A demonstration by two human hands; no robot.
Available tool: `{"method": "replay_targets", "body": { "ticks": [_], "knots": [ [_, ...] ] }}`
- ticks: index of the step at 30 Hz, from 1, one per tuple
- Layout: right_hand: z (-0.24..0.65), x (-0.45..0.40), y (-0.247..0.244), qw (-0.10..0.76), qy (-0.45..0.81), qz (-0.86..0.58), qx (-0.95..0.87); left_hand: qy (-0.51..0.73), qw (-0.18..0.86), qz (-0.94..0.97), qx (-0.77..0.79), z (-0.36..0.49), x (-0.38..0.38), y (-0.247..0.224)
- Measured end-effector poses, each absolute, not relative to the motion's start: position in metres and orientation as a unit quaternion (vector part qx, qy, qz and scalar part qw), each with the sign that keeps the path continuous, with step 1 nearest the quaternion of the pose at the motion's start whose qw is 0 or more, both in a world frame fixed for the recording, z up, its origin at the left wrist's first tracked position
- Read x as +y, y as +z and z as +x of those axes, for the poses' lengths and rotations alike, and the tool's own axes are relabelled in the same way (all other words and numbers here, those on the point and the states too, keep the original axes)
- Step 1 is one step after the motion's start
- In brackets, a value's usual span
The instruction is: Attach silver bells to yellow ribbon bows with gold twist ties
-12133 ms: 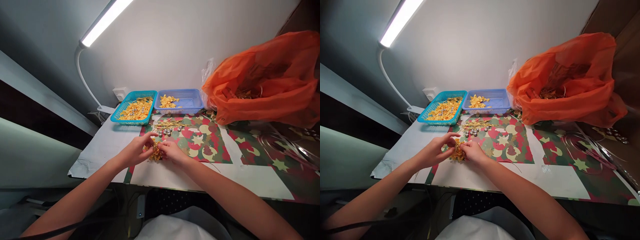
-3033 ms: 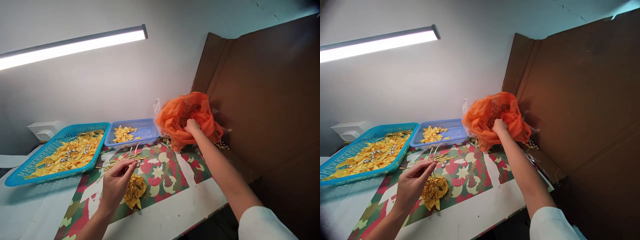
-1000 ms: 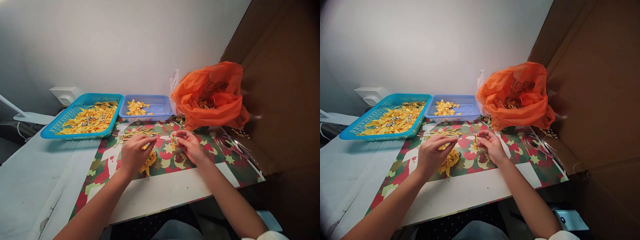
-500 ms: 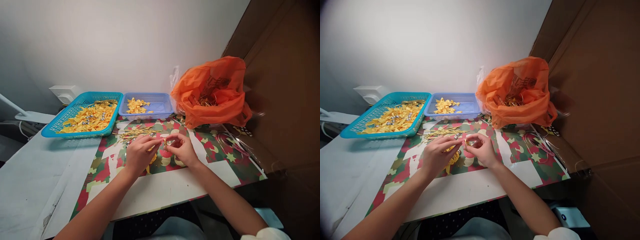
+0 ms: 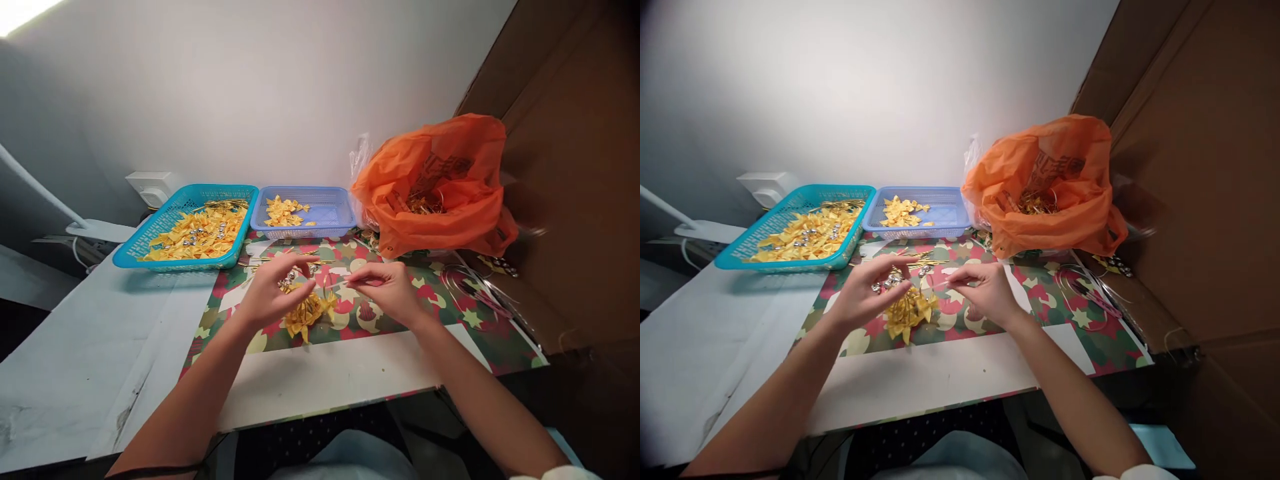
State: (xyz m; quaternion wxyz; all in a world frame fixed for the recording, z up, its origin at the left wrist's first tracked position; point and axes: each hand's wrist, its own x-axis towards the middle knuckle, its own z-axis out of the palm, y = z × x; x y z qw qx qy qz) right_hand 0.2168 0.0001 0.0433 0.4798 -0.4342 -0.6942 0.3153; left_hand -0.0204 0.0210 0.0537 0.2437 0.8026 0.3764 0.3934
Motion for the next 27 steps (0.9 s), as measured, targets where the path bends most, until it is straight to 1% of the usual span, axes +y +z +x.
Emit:
{"method": "replay_targets", "body": {
  "ticks": [3, 5, 7, 9, 12, 14, 16, 20, 24, 27],
  "knots": [
    [0.229, 0.004, 0.068, 0.421, 0.244, -0.381, -0.786, 0.431, 0.404, 0.716, 0.371, -0.034, 0.028, 0.060],
    [0.234, 0.006, 0.082, 0.385, 0.212, -0.353, -0.826, 0.491, 0.490, 0.622, 0.363, -0.037, 0.033, 0.063],
    [0.237, 0.008, 0.092, 0.368, 0.187, -0.335, -0.847, 0.565, 0.548, 0.511, 0.346, -0.035, 0.036, 0.066],
    [0.238, 0.010, 0.098, 0.373, 0.160, -0.339, -0.849, 0.617, 0.593, 0.413, 0.310, -0.032, 0.038, 0.070],
    [0.238, 0.013, 0.100, 0.393, 0.132, -0.362, -0.835, 0.642, 0.634, 0.334, 0.274, -0.031, 0.035, 0.073],
    [0.238, 0.014, 0.096, 0.389, 0.128, -0.364, -0.837, 0.664, 0.625, 0.309, 0.272, -0.034, 0.029, 0.068],
    [0.237, 0.014, 0.089, 0.380, 0.130, -0.367, -0.839, 0.699, 0.594, 0.292, 0.272, -0.040, 0.021, 0.057],
    [0.236, 0.012, 0.075, 0.370, 0.138, -0.392, -0.831, 0.724, 0.545, 0.304, 0.295, -0.055, 0.006, 0.034],
    [0.236, 0.011, 0.078, 0.378, 0.110, -0.401, -0.827, 0.705, 0.435, 0.417, 0.374, -0.070, 0.000, 0.028],
    [0.237, 0.012, 0.083, 0.377, 0.090, -0.404, -0.829, 0.624, 0.348, 0.558, 0.421, -0.081, -0.002, 0.033]
  ]
}}
